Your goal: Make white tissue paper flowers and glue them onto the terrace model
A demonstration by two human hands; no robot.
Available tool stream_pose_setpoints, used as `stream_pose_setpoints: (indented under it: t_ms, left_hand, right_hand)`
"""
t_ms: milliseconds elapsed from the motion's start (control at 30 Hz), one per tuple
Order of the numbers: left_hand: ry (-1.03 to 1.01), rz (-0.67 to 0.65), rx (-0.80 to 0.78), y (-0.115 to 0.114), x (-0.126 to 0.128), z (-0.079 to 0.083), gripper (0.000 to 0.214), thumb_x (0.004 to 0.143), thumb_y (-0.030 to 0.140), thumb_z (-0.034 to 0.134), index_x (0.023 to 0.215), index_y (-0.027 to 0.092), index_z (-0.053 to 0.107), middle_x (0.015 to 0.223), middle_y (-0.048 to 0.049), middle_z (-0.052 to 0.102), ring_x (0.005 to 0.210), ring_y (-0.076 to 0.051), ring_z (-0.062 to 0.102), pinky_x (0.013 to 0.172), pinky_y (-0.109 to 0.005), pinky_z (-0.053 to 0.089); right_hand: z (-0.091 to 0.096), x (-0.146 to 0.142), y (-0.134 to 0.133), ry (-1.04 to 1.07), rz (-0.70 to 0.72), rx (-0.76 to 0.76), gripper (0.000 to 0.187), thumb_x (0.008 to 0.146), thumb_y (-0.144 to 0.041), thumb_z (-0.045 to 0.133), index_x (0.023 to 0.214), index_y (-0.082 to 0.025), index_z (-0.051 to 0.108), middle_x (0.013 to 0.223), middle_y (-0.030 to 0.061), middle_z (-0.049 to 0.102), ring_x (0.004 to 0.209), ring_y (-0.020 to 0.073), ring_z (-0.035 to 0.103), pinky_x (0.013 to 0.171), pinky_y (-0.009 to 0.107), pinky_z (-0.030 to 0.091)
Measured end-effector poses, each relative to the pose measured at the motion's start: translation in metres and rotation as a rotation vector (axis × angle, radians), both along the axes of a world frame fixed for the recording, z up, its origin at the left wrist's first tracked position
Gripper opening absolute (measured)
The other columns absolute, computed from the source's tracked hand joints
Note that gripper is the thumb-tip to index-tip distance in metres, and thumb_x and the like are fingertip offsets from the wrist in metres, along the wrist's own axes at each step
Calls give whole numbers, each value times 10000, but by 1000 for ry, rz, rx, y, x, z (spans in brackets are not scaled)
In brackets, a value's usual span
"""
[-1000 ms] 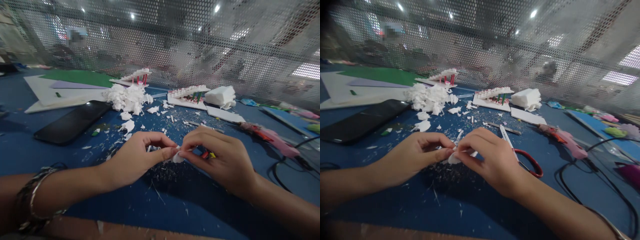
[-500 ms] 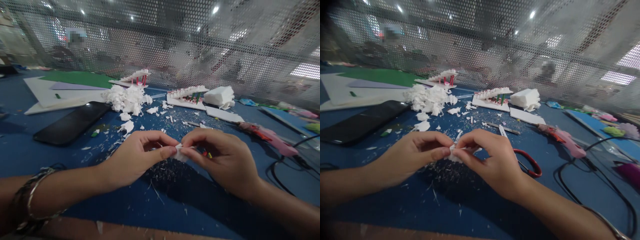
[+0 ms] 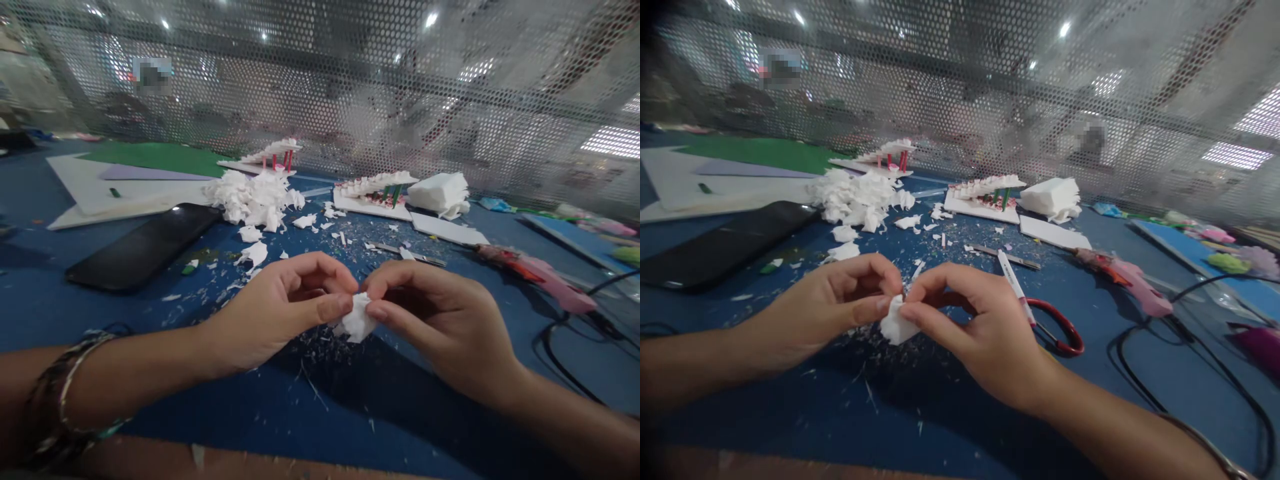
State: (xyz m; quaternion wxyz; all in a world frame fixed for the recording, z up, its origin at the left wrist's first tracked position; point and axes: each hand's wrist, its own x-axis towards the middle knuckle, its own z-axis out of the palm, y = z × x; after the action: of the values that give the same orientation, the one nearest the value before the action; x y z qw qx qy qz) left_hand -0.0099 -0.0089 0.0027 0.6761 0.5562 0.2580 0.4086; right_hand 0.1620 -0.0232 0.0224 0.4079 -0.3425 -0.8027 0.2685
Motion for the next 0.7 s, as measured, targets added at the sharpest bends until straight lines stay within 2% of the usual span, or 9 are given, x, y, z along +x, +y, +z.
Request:
stream_pose_setpoints:
  t_ms: [167,300,400,600,700]
  left_hand:
    - [63,36,40,-1,0,0,96,706,92,621,645,165,633,613,69,615,582,-25,545,560,-82,411]
    - [213,129,206,-2,-1,1,84,712,133,606,675,188,657,653,56,652,629,-64,564,588,-120,424]
    - [322,152,327,-4,-2,1,90,724,165,592,705,206,669,679,58,670,654,-77,568,609,-133,417]
    - [375,153,435,-3,-3,2,54,708,183,629,708,222,665,696,80,669,641,-61,557,597,-113,397]
    - [390,154,403,-1,-3,3,51,718,195,618,686,207,656,646,75,648,587,-56,532,536,-113,385]
  right_hand:
    - [-1,0,1,-71,-28,108,60,739,-128,596,690,-144,567,633,-29,595,572,39,533,532,108,415]
    - [-1,0,2,-159,-67,211,69,736,-157,612,686,-155,564,637,-27,598,567,49,531,526,128,411]
    - [0,1,0,-207,-84,263,96,730,-165,622,667,-160,549,625,-34,584,556,48,517,523,137,406]
    - [0,1,-2,-230,-88,287,121,729,-166,625,655,-160,529,610,-42,565,552,34,511,525,119,403]
    - [-4,3,-1,-201,-67,263,89,751,-178,600,722,-171,516,626,-45,574,565,36,530,535,113,422]
